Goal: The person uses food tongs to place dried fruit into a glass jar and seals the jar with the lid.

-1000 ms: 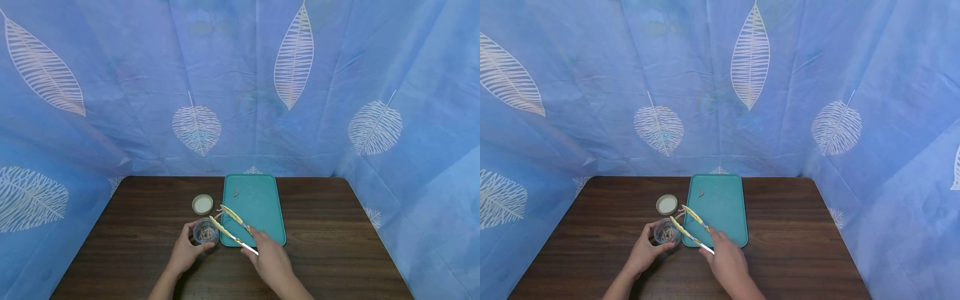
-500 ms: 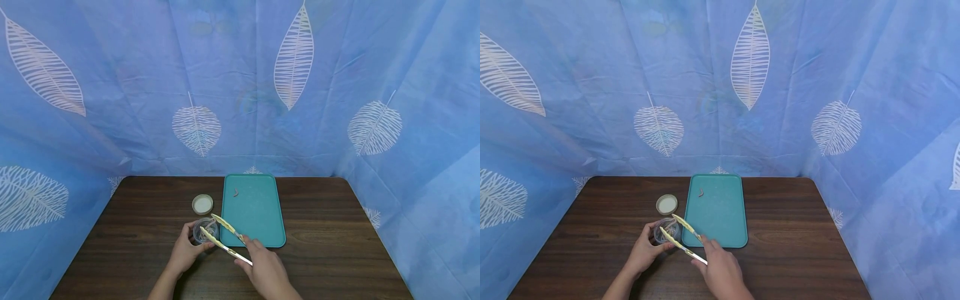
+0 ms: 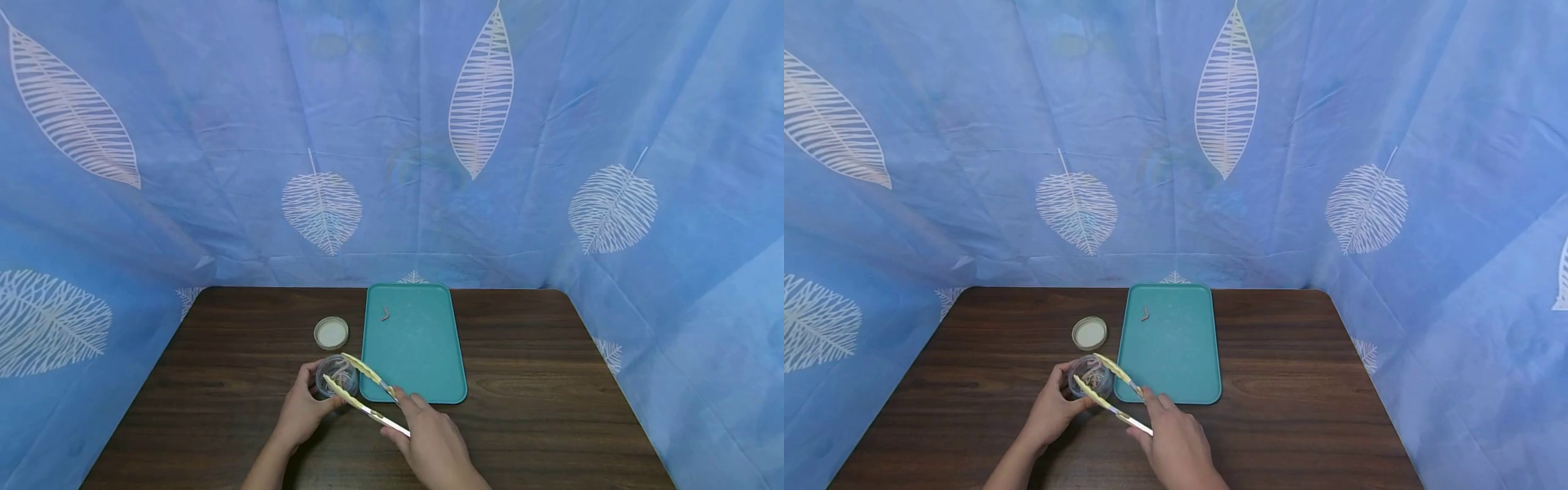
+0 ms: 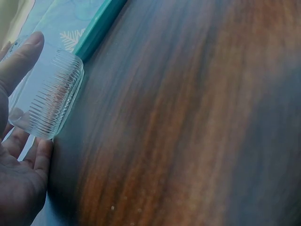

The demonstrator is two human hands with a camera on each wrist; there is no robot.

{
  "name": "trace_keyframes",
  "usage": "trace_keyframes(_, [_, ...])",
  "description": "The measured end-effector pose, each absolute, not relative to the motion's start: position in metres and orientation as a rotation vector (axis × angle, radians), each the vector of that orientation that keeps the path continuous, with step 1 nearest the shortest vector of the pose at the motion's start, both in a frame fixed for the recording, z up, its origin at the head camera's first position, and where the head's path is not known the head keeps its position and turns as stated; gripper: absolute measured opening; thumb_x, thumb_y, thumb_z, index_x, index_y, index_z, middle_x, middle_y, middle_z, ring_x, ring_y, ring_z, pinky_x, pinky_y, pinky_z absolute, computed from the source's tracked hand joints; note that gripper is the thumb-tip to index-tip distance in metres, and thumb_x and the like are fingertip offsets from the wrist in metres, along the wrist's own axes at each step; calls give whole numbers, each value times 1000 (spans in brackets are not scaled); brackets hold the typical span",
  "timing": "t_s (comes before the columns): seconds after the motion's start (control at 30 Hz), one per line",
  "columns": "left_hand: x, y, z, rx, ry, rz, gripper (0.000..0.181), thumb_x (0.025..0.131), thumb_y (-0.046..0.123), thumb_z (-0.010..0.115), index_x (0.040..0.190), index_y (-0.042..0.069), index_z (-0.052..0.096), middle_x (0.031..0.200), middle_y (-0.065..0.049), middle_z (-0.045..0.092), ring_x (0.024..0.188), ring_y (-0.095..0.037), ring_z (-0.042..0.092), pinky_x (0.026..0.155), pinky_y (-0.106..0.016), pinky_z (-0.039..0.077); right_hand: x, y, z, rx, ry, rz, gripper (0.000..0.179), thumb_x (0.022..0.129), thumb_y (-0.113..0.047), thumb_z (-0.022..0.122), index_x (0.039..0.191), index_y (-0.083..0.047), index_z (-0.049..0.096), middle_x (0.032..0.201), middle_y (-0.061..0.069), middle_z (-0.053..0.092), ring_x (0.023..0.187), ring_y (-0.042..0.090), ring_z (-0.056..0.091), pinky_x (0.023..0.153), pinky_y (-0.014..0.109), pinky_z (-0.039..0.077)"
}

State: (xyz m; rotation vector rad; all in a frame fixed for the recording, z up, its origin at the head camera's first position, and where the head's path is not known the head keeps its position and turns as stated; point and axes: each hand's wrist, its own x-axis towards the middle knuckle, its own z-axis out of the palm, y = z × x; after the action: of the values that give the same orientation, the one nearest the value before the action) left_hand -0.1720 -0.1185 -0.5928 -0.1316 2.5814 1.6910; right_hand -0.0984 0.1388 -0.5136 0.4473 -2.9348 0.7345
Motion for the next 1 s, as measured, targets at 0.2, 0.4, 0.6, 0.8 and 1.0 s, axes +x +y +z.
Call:
trace_keyframes(0.2, [-172,-119,-591,-145,2548,1713,87,80,19,99,152,12,51,152,-19,62,138,-42,63,110,-54,57,-97,138,-512,443,-2948,734,68,91,-42,87,147,-10,66,103,1,72,62,6,55,57,29,47])
trace_keyframes(0.4, [-172,-119,-590,-169,2533,1714,87,80,17,99,152,13,51,152,-19,62,139,-41,63,112,-55,56,-97,138,-511,430,-2959,743,73,89,-42,88,150,-10,63,102,2,70,60,4,49,54,28,43])
trace_keyframes(0.6, [-172,-119,-589,-176,2558,1690,89,77,23,101,151,12,52,147,-19,65,134,-39,66,107,-54,58,-98,137,-509,399,-2951,756,77,88,-43,90,151,-10,61,103,2,70,59,4,46,52,27,40])
trace_keyframes(0.8, [-172,-120,-590,-158,2561,1684,88,79,20,99,152,12,51,147,-20,65,136,-41,64,112,-57,55,-100,138,-507,367,-2948,756,81,87,-44,91,153,-9,59,104,2,69,58,3,44,53,26,39])
trace_keyframes(1.0, [-171,-120,-590,-102,2574,1697,91,78,30,100,151,10,50,151,-17,63,141,-39,61,120,-57,49,-105,142,-502,332,-2965,778,89,87,-47,90,158,-8,53,118,6,72,62,4,52,56,28,45])
